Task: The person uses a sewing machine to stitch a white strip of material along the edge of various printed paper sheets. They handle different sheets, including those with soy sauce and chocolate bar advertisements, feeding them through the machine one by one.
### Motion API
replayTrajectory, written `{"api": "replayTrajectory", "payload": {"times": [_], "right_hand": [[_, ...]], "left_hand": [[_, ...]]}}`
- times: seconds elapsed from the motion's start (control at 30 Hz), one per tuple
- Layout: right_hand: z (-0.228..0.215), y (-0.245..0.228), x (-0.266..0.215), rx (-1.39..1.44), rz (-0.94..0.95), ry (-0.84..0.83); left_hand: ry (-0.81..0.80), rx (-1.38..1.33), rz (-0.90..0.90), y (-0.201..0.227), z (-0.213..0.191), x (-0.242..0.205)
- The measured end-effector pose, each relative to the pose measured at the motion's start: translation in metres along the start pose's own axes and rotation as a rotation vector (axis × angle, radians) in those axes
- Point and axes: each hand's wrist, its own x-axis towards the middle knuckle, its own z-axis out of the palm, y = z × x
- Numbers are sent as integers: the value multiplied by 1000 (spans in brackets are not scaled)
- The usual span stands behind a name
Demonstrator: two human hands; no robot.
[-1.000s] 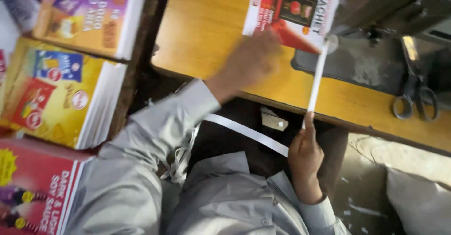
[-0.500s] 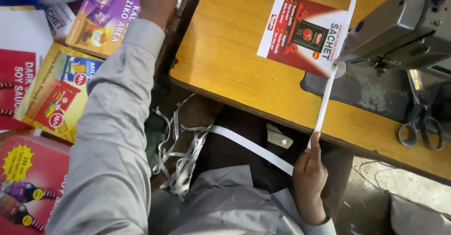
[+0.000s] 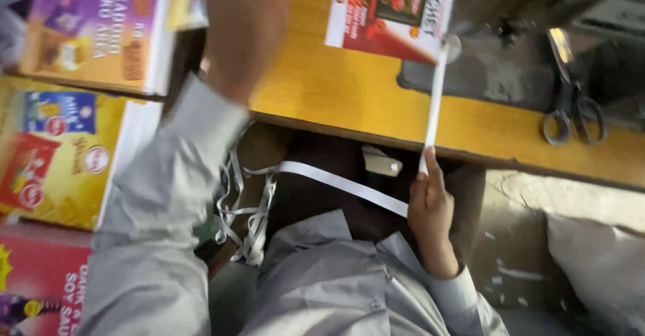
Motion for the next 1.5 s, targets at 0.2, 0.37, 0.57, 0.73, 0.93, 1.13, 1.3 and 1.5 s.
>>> {"api": "replayTrajectory", "payload": {"times": [0.2,0.37,0.57,0.73,0.93,1.13,1.3,1.5], "right_hand": [[2,-4,1,384,14,89],[-24,-42,8,899,24,27],[13,18,3,896,70,10],[-11,-2,1,1037,286,-97],[-17,-12,3,995,249,-106],[0,7,-5,934,159,-111],[-13,-9,-5,664,148,-80],[-15,-14,-6,609,141,-79]], "left_hand": [[-78,-987,11,141,-148,-72],[-282,-1526,7,167,-214,-90],[-118,-1605,147,160,-151,-68],[-386,-1564,194,182,-95,-57],[-383,-1627,299,196,-93,-57],[-374,-1598,339,191,-100,-59],[-325,-1604,343,191,-99,-61],[-304,-1600,325,194,-94,-58]]}}
